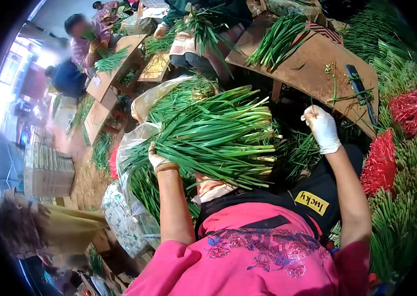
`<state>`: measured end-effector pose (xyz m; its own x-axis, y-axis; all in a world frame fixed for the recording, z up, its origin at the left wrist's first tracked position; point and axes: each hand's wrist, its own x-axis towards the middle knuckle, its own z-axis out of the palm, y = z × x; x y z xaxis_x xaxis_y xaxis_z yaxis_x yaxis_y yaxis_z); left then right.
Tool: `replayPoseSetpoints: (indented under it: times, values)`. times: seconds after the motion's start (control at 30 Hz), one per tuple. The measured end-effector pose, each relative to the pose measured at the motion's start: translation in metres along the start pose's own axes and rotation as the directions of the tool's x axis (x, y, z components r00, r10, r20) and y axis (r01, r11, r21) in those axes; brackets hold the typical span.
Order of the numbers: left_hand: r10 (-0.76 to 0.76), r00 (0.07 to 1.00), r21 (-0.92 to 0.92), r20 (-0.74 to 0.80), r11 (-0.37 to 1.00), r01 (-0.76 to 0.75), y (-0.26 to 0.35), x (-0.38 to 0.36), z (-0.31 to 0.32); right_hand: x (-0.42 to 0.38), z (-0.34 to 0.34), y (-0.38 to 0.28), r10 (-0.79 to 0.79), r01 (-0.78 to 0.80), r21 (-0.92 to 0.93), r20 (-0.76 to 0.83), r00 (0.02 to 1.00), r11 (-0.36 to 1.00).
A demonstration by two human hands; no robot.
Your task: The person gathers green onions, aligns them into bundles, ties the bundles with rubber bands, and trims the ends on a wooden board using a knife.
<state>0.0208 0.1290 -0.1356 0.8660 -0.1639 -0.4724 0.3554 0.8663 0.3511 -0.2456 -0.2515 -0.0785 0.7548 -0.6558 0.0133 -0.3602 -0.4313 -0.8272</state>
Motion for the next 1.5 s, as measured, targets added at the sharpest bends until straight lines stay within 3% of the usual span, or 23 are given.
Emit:
replayPoseSetpoints:
  times: [0.13, 0.23, 0.27, 0.3, 0.33, 0.37, 0.4, 0.47, 0.5, 0.6, 0.63, 0.67, 0.77, 0.8, 1.0, 1.07, 1.1, 1.23, 1.27, 1.3, 1.33, 1.43, 1.5]
  values:
    - [0.039, 0.995, 0.012, -0.093, 0.999, -0.038, -0.006, -0.007, 0.007, -0.024, 0.015, -0.021, -0.341, 0.336, 0.070, 0.085, 0.936, 0.939]
    - [0.094, 0.994, 0.114, -0.055, 0.990, -0.088, -0.007, 0.001, 0.001, -0.036, 0.063, -0.011, -0.298, 0.274, 0.173, 0.139, 0.944, 0.946]
    - [0.038, 0.999, 0.136, 0.018, 0.990, -0.040, -0.001, 0.008, -0.004, -0.036, 0.078, -0.004, -0.218, 0.180, 0.244, 0.139, 0.966, 0.953]
    - [0.022, 1.000, 0.136, 0.004, 0.990, -0.022, -0.003, 0.004, 0.006, -0.034, 0.081, -0.001, -0.312, 0.298, 0.259, 0.012, 0.950, 0.919]
    - [-0.215, 0.933, 0.082, 0.289, 0.977, 0.199, -0.006, -0.012, 0.016, -0.034, 0.087, 0.001, -0.285, 0.283, 0.258, -0.030, 0.958, 0.924]
    - [-0.258, 0.943, 0.074, 0.210, 0.966, 0.248, -0.015, -0.030, 0.039, -0.035, 0.087, -0.004, -0.308, 0.312, 0.196, -0.052, 0.950, 0.930]
    - [-0.222, 0.941, -0.179, 0.255, 0.945, 0.272, -0.012, -0.025, 0.034, -0.036, 0.087, -0.005, -0.322, 0.327, 0.146, -0.058, 0.945, 0.934]
    - [-0.083, 0.996, 0.140, 0.042, 0.987, 0.077, -0.002, -0.010, 0.024, -0.041, 0.089, -0.007, -0.193, 0.190, 0.323, -0.022, 0.981, 0.927]
    - [0.037, 0.999, 0.187, -0.018, 0.982, -0.033, -0.007, -0.013, 0.028, -0.041, 0.083, -0.009, -0.313, 0.319, 0.116, -0.065, 0.947, 0.941]
    - [0.037, 0.997, 0.226, 0.065, 0.973, -0.051, -0.004, -0.013, 0.028, -0.041, 0.083, -0.008, -0.176, 0.158, 0.186, 0.081, 0.981, 0.970]
    - [-0.159, 0.905, 0.248, 0.396, 0.967, 0.061, 0.008, -0.008, 0.017, -0.040, 0.083, -0.008, -0.122, 0.091, 0.219, 0.132, 0.984, 0.971]
    - [-0.029, 0.980, 0.249, 0.199, 0.968, -0.022, 0.000, -0.027, 0.034, -0.038, 0.079, -0.010, -0.100, 0.064, 0.165, 0.221, 0.970, 0.984]
    - [-0.147, 0.844, 0.298, 0.516, 0.954, -0.016, 0.019, -0.009, 0.006, -0.035, 0.068, -0.024, 0.007, -0.151, 0.396, 0.344, 0.939, 0.906]
    - [-0.167, 0.816, 0.266, 0.553, 0.964, 0.017, 0.030, 0.007, -0.010, -0.036, 0.074, -0.016, 0.001, -0.247, 0.663, 0.348, 0.938, 0.707]
    - [-0.141, 0.802, 0.287, 0.581, 0.957, -0.039, 0.032, 0.015, -0.028, -0.026, 0.036, -0.045, 0.070, -0.172, 0.726, 0.169, 0.983, 0.666]
    - [-0.146, 0.849, 0.239, 0.508, 0.971, 0.023, 0.031, 0.012, -0.030, -0.015, 0.000, -0.026, 0.046, 0.009, 0.628, -0.072, 0.996, 0.778]
    - [-0.130, 0.878, 0.241, 0.461, 0.970, 0.017, 0.030, 0.010, -0.029, 0.001, -0.025, 0.013, 0.116, 0.011, 0.851, -0.085, 0.990, 0.524]
    - [-0.150, 0.883, 0.044, 0.445, 0.988, 0.145, 0.035, 0.020, -0.047, 0.007, -0.154, 0.058, 0.251, 0.076, 0.858, -0.232, 0.940, 0.508]
    - [-0.188, 0.855, 0.059, 0.484, 0.981, 0.182, 0.033, 0.017, -0.044, 0.010, -0.167, 0.066, 0.399, 0.136, 0.915, -0.294, 0.869, 0.379]
    - [-0.181, 0.789, 0.061, 0.587, 0.982, 0.179, 0.026, 0.012, -0.037, 0.010, -0.168, 0.050, 0.420, 0.156, 0.893, -0.345, 0.839, 0.423]
    - [-0.114, 0.894, 0.163, 0.433, 0.985, 0.047, 0.034, 0.042, -0.066, 0.010, -0.165, 0.034, 0.434, 0.177, 0.869, -0.395, 0.809, 0.461]
    - [-0.195, 0.801, 0.084, 0.566, 0.980, 0.179, 0.024, 0.022, -0.042, 0.020, -0.161, 0.039, 0.374, 0.153, 0.689, -0.551, 0.746, 0.709]
    - [-0.175, 0.766, 0.121, 0.619, 0.985, 0.127, 0.024, 0.019, -0.038, 0.038, -0.145, 0.053, 0.062, 0.094, 0.232, -0.586, 0.808, 0.968]
